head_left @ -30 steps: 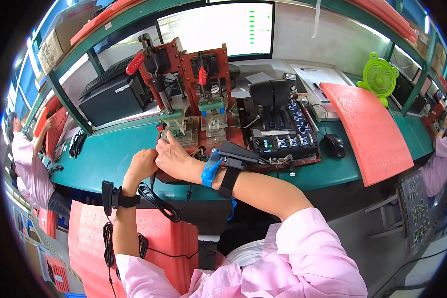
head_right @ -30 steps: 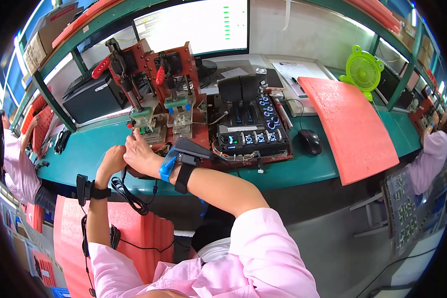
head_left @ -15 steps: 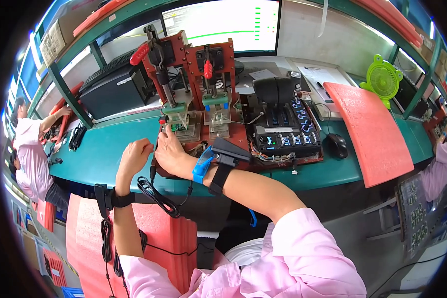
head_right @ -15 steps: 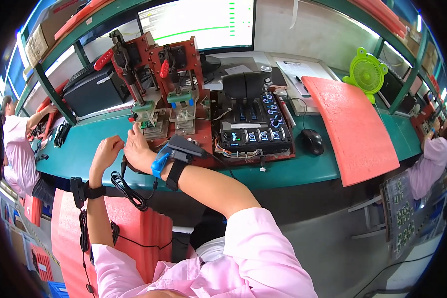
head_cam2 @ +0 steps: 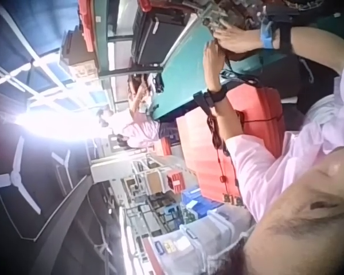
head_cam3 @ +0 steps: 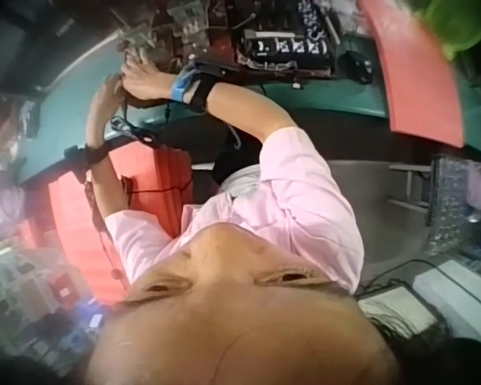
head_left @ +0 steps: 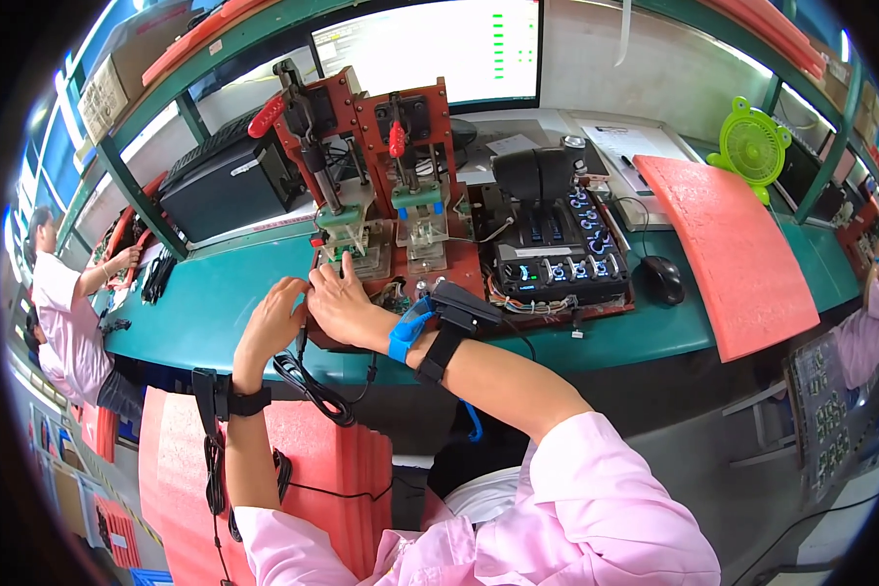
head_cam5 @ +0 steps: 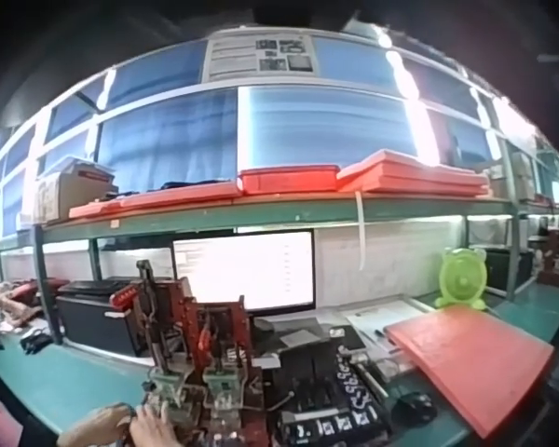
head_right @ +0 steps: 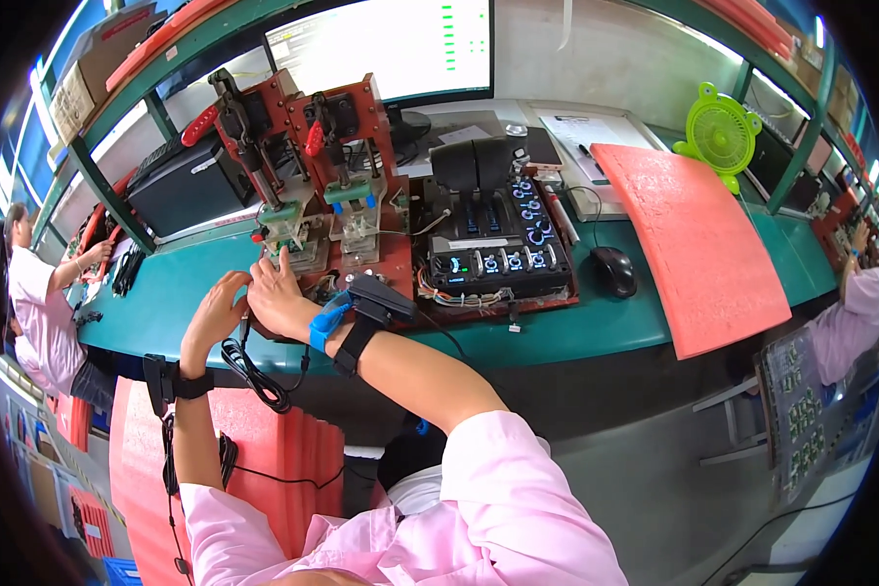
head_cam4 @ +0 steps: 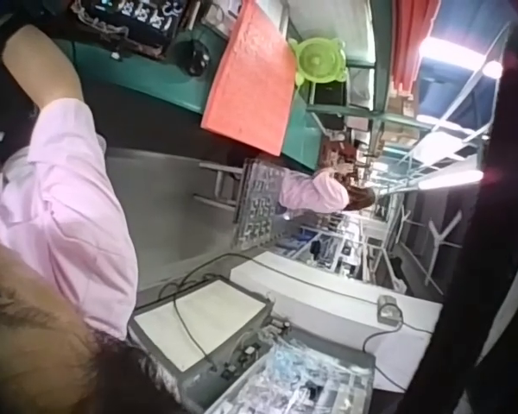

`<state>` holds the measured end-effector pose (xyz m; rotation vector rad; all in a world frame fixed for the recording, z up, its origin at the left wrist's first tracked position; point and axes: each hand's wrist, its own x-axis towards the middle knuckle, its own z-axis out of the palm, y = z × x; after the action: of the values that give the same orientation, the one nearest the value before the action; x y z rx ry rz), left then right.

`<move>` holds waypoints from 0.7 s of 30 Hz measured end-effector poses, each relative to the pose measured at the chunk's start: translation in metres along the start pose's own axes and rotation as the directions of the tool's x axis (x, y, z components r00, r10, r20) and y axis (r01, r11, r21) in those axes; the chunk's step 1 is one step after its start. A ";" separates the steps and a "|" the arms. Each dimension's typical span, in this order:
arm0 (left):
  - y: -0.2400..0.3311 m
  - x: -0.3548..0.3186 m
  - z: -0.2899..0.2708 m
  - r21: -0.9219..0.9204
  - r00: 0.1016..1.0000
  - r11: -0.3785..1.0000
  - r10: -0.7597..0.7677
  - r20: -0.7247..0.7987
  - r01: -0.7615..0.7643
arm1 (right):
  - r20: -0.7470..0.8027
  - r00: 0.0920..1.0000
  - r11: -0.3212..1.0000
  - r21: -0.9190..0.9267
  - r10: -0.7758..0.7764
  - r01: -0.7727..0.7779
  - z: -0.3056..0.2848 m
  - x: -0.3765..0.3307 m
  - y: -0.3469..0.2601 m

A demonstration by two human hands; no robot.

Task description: The person places a circuit board into a testing fixture, connects a cable, and presses a lever down. After pressing buttons on a control panel and clicking a mouse, they disconnect the cable, remove the board, and place it onto a foam sheet.

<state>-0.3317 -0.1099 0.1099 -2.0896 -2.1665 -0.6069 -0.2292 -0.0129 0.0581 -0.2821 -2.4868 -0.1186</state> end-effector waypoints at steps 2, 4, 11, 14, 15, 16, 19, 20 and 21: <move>0.002 -0.005 0.002 0.010 1.000 1.000 0.015 0.001 -0.015 | 0.002 1.000 1.000 -0.030 0.002 -0.002 -0.005 -0.002 -0.002; 0.003 -0.010 0.004 -0.001 0.998 0.998 0.056 0.012 -0.056 | 0.008 1.000 0.995 -0.098 0.011 -0.010 -0.013 -0.003 -0.004; 0.029 -0.012 0.001 0.171 0.992 0.979 0.118 -0.033 -0.110 | -0.019 1.000 0.994 -0.111 -0.009 0.007 -0.029 -0.021 -0.006; 0.028 -0.013 0.003 0.225 0.990 0.966 0.136 -0.023 -0.128 | 0.011 1.000 0.998 -0.068 0.003 -0.003 -0.031 -0.022 -0.009; 0.027 -0.012 0.003 0.234 0.990 0.962 0.144 -0.002 -0.140 | 0.030 0.999 0.999 -0.044 0.017 -0.015 -0.032 -0.023 -0.009; 0.026 -0.011 0.003 0.243 0.988 0.958 0.152 0.018 -0.152 | 0.049 0.998 0.999 -0.021 0.029 -0.028 -0.032 -0.023 -0.009; 0.030 -0.010 0.003 0.256 0.987 0.953 0.156 0.046 -0.162 | 0.001 1.000 0.997 -0.076 -0.003 0.003 -0.032 -0.029 -0.009; 0.033 -0.010 0.002 0.264 0.986 0.950 0.160 0.055 -0.169 | -0.027 0.999 0.994 -0.107 -0.016 0.013 -0.032 -0.031 -0.010; 0.035 -0.010 0.001 0.271 0.984 0.946 0.166 0.065 -0.178 | -0.026 0.999 0.994 -0.108 -0.023 0.020 -0.031 -0.033 -0.011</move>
<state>-0.2966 -0.1186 0.1137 -2.1221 -1.9274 -0.2308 -0.1879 -0.0343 0.0630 -0.2965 -2.4613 -0.2642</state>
